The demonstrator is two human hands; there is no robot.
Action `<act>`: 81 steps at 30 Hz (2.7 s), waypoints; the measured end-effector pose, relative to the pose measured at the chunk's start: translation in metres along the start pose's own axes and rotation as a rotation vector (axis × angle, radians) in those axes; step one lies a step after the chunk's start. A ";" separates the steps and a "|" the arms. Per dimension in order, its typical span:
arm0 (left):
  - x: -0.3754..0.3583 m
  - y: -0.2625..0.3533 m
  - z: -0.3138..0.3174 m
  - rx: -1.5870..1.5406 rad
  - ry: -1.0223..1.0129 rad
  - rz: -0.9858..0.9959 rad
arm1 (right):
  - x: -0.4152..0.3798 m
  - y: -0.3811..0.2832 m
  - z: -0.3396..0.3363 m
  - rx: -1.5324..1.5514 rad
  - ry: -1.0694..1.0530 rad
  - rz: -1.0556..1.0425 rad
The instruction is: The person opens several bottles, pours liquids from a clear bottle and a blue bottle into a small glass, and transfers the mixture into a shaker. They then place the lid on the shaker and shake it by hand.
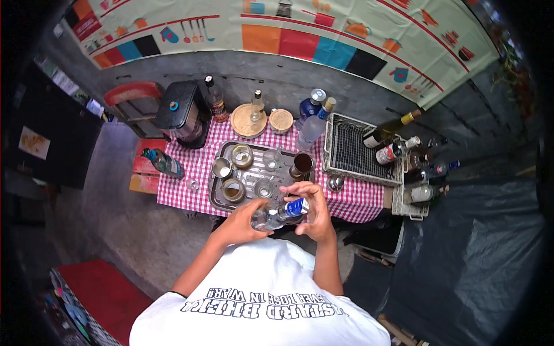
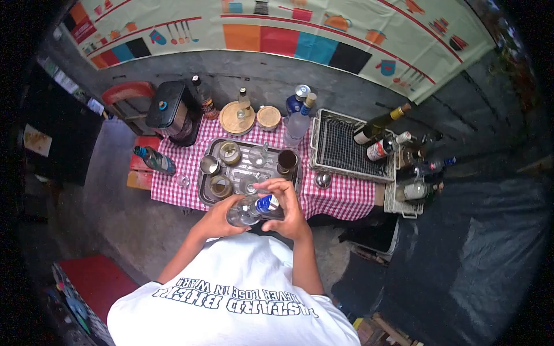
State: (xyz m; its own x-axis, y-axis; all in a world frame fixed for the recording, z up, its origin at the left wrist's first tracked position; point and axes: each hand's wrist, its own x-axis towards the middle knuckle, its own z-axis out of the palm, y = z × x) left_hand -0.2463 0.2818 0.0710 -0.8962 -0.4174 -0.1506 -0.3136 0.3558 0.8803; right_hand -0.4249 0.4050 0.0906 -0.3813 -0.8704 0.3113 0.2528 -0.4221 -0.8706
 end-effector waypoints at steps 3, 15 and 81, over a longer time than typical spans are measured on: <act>-0.005 -0.001 0.000 -0.046 0.000 -0.014 | -0.002 -0.012 0.011 0.151 0.034 0.175; -0.020 -0.021 -0.019 -0.025 0.003 -0.130 | 0.012 0.026 0.025 0.230 -0.041 0.264; -0.022 -0.102 -0.238 -0.114 0.056 0.229 | 0.161 0.078 0.206 -0.894 0.048 -0.096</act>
State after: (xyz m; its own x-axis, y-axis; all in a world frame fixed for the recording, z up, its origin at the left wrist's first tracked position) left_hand -0.1197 0.0554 0.0914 -0.9199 -0.3837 0.0810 -0.0644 0.3516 0.9339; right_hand -0.2831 0.1799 0.1517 -0.4070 -0.8215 0.3993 -0.5603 -0.1207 -0.8194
